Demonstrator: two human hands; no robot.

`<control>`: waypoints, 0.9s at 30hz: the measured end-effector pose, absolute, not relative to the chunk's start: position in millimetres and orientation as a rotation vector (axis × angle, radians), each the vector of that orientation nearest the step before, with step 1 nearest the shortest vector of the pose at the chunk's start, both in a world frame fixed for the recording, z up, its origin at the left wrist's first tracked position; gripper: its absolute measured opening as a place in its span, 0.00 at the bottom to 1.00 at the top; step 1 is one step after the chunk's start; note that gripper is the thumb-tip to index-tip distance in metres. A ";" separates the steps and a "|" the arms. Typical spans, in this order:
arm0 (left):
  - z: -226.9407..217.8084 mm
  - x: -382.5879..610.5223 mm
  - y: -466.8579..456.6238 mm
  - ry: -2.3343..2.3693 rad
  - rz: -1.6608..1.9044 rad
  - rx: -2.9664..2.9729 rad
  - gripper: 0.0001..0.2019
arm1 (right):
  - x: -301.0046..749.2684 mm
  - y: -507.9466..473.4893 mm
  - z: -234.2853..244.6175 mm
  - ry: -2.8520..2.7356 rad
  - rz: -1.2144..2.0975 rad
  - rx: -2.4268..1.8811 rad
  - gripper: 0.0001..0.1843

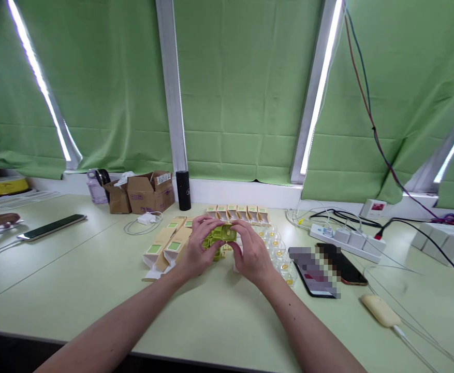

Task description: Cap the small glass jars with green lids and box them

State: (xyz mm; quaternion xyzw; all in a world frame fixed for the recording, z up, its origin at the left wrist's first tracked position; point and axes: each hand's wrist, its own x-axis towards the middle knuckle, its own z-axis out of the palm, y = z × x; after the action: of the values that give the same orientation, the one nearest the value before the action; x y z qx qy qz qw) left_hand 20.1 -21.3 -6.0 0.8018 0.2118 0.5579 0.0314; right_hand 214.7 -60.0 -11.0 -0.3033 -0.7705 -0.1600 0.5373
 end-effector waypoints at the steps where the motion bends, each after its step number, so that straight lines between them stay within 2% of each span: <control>1: -6.5 20.0 -21.0 0.647 1.724 2.471 0.20 | 214.9 -60.2 -10.5 -1.839 -0.385 -0.722 0.20; 7: -10.2 20.0 -17.7 0.609 1.733 2.477 0.23 | 215.7 -60.3 -9.0 -1.888 -0.404 -0.726 0.14; 27: -10.3 20.0 -22.8 0.638 1.764 2.515 0.19 | 214.1 -59.4 -13.9 -1.938 -0.462 -0.797 0.19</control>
State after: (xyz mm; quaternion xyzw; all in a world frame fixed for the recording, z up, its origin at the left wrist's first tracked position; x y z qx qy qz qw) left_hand 20.0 -22.8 -10.3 0.8015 0.2032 0.5624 0.0022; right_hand 214.1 -59.4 -13.9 -0.3264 -0.7934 -0.1891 0.4776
